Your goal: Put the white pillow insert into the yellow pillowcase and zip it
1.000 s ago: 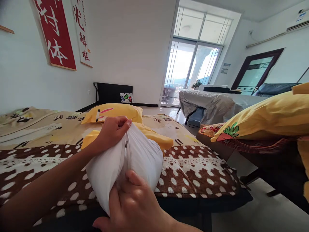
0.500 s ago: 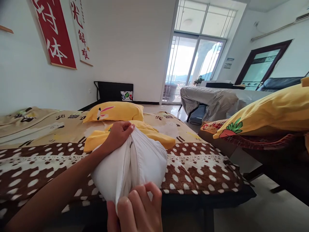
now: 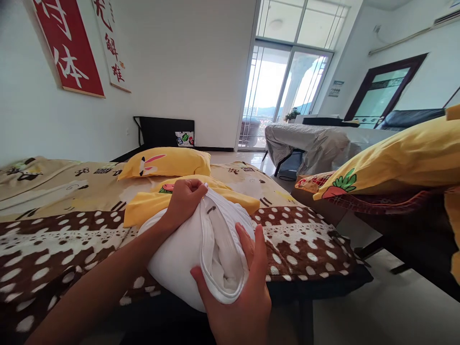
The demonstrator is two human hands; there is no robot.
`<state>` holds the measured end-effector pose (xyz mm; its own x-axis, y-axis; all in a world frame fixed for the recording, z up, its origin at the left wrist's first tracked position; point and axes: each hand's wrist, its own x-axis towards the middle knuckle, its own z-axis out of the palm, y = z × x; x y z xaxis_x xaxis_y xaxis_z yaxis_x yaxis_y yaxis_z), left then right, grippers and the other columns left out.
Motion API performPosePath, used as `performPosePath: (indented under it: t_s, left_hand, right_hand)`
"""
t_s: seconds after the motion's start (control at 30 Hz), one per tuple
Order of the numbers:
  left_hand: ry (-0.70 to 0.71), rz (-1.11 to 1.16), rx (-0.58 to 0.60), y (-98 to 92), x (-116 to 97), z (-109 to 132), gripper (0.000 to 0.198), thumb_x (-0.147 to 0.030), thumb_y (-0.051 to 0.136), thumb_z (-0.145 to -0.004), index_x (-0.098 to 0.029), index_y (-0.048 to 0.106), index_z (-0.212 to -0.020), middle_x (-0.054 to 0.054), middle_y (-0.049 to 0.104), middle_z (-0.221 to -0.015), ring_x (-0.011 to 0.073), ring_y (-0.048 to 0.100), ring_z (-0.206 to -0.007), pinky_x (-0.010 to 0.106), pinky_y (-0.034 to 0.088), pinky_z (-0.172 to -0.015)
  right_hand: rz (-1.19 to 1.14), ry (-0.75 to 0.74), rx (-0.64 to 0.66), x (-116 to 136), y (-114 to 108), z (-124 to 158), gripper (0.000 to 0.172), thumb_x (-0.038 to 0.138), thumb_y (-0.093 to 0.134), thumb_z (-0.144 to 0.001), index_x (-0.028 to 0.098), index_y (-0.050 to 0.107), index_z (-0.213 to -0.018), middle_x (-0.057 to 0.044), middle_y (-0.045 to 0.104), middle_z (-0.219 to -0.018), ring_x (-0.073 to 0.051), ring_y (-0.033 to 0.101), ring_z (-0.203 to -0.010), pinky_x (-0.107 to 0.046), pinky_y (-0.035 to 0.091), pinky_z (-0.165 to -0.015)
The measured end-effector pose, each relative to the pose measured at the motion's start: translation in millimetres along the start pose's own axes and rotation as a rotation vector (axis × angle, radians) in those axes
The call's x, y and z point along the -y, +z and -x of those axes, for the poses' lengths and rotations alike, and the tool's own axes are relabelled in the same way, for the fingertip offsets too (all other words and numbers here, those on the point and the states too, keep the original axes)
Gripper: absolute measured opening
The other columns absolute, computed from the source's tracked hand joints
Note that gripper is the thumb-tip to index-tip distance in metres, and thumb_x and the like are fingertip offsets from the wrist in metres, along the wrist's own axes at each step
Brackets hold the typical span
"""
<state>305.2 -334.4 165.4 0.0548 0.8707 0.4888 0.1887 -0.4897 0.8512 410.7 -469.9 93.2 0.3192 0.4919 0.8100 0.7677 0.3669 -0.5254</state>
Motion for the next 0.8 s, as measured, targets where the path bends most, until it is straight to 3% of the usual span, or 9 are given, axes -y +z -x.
performPosePath:
  t_s: [0.13, 0.3, 0.43, 0.5, 0.57, 0.63, 0.67, 0.73, 0.8]
  left_hand:
    - [0.038, -0.026, 0.001, 0.4, 2.4, -5.5, 0.025, -0.028, 0.051, -0.063, -0.015, 0.040, -0.046, -0.005, 0.031, -0.047, 0.0066, 0.027, -0.050, 0.023, 0.022, -0.049]
    - [-0.010, 0.039, 0.109, -2.5, 8.2, -2.7, 0.027, -0.029, 0.052, -0.062, -0.017, 0.034, -0.046, -0.006, 0.027, -0.047, 0.0064, 0.023, -0.050, 0.024, 0.018, -0.047]
    - [0.000, 0.037, 0.275, -7.4, 7.8, 4.2, 0.029, -0.032, 0.053, -0.067, -0.017, 0.036, -0.049, -0.006, 0.028, -0.049, 0.0071, 0.023, -0.050, 0.024, 0.018, -0.048]
    - [0.037, 0.032, 0.277, -16.5, 5.4, 12.9, 0.031, -0.035, 0.051, -0.074, -0.016, 0.041, -0.052, -0.005, 0.032, -0.051, 0.0083, 0.028, -0.052, 0.025, 0.022, -0.051]
    - [0.105, 0.055, 0.205, -35.2, 4.3, 28.8, 0.034, -0.041, 0.044, -0.084, -0.016, 0.049, -0.060, -0.003, 0.039, -0.055, 0.0103, 0.036, -0.056, 0.026, 0.029, -0.056]
    - [0.205, 0.079, 0.187, -64.2, 7.2, 51.8, 0.042, -0.052, 0.036, -0.089, -0.017, 0.058, -0.081, 0.000, 0.049, -0.064, 0.0136, 0.045, -0.063, 0.028, 0.036, -0.065]
    - [0.265, 0.073, 0.250, -81.1, 10.3, 64.8, 0.050, -0.061, 0.035, -0.087, -0.019, 0.059, -0.097, 0.002, 0.056, -0.073, 0.0161, 0.050, -0.070, 0.030, 0.039, -0.070]
    - [0.317, -0.020, 0.493, -114.4, 18.8, 89.3, 0.083, -0.083, 0.039, -0.069, -0.022, 0.049, -0.125, 0.010, 0.061, -0.105, 0.0260, 0.055, -0.096, 0.037, 0.041, -0.088]
    - [0.315, -0.210, 0.718, -138.6, 26.0, 106.0, 0.103, -0.083, 0.054, -0.058, -0.027, 0.032, -0.142, 0.013, 0.048, -0.136, 0.0331, 0.046, -0.120, 0.042, 0.035, -0.102]
  right_hand:
    - [0.037, -0.240, -0.029, -5.5, 4.3, 4.1, 0.024, 0.019, 0.062, -0.082, 0.020, 0.062, -0.107, -0.006, 0.070, -0.101, -0.021, 0.067, -0.092, -0.034, 0.052, -0.087]
    - [0.034, -0.327, -0.098, -15.6, 8.0, 10.1, 0.023, 0.011, 0.059, -0.083, 0.021, 0.066, -0.103, -0.004, 0.071, -0.087, -0.017, 0.068, -0.076, -0.029, 0.055, -0.074]
    - [0.020, -0.367, -0.123, -21.6, 10.0, 17.9, 0.021, 0.015, 0.059, -0.085, 0.020, 0.067, -0.103, -0.004, 0.072, -0.086, -0.018, 0.069, -0.078, -0.029, 0.056, -0.073]
    - [-0.002, -0.373, -0.135, -22.0, 10.0, 22.5, 0.021, 0.015, 0.058, -0.085, 0.020, 0.067, -0.103, -0.003, 0.072, -0.086, -0.018, 0.069, -0.080, -0.029, 0.055, -0.075]
    - [-0.024, -0.337, -0.170, -21.2, 8.6, 26.8, 0.023, 0.014, 0.056, -0.085, 0.020, 0.067, -0.104, -0.003, 0.072, -0.087, -0.019, 0.069, -0.081, -0.031, 0.055, -0.077]
    - [-0.047, -0.293, -0.209, -21.1, 6.1, 30.2, 0.026, 0.011, 0.055, -0.084, 0.021, 0.067, -0.104, -0.003, 0.072, -0.087, -0.021, 0.070, -0.081, -0.033, 0.056, -0.076]
    - [-0.058, -0.289, -0.219, -21.9, 4.8, 31.5, 0.028, 0.009, 0.055, -0.083, 0.022, 0.067, -0.104, -0.002, 0.072, -0.086, -0.021, 0.070, -0.081, -0.034, 0.056, -0.075]
    - [-0.082, -0.326, -0.212, -24.9, 3.1, 33.3, 0.030, 0.005, 0.054, -0.081, 0.021, 0.067, -0.103, -0.002, 0.072, -0.085, -0.022, 0.070, -0.080, -0.035, 0.056, -0.072]
    - [-0.107, -0.375, -0.206, -28.9, 3.5, 34.4, 0.033, 0.001, 0.054, -0.078, 0.020, 0.067, -0.102, -0.002, 0.073, -0.084, -0.022, 0.069, -0.080, -0.035, 0.056, -0.070]
